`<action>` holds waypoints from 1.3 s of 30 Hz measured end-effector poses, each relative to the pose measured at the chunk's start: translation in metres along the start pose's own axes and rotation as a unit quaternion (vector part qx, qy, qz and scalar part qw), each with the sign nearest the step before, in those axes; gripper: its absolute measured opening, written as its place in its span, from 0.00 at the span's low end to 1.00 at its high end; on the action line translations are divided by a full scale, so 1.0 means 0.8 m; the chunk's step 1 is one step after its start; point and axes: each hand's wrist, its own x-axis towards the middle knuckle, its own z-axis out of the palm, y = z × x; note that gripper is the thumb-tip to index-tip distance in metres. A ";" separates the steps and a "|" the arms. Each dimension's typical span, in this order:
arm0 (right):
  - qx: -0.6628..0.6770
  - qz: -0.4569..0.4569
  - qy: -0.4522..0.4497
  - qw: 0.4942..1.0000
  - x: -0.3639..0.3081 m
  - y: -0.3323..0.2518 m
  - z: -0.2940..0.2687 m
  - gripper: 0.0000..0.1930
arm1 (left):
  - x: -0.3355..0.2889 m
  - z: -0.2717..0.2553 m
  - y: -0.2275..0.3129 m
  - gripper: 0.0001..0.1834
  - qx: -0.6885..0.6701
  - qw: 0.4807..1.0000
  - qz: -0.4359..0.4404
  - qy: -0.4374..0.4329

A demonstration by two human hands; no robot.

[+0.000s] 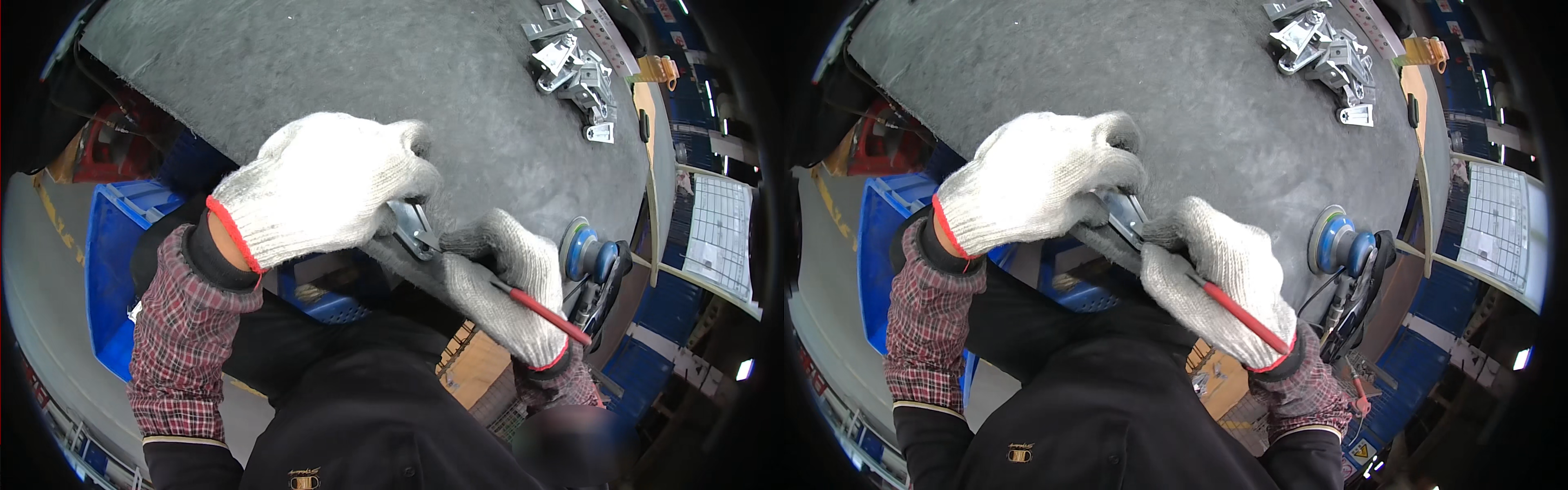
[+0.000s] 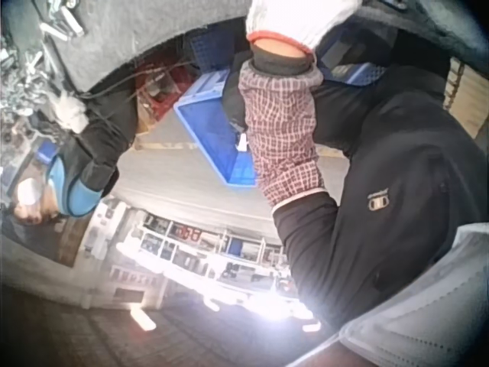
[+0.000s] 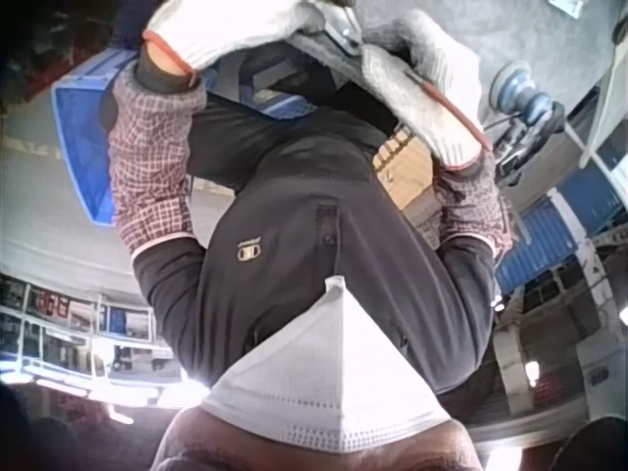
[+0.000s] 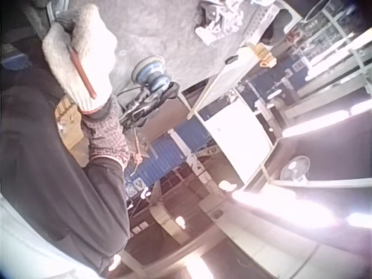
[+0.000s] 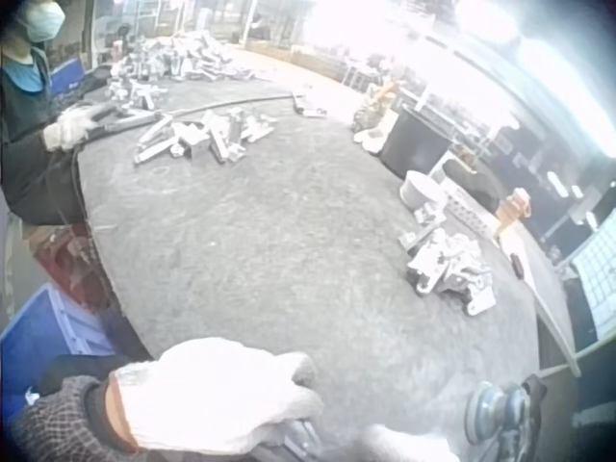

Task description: The person removes burrs from metal hinge components using a deburring tool.

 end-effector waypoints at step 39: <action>0.070 -0.077 0.032 0.994 0.039 0.017 0.017 0.11 | 0.000 0.002 -0.020 0.24 -0.068 0.997 0.024 0.025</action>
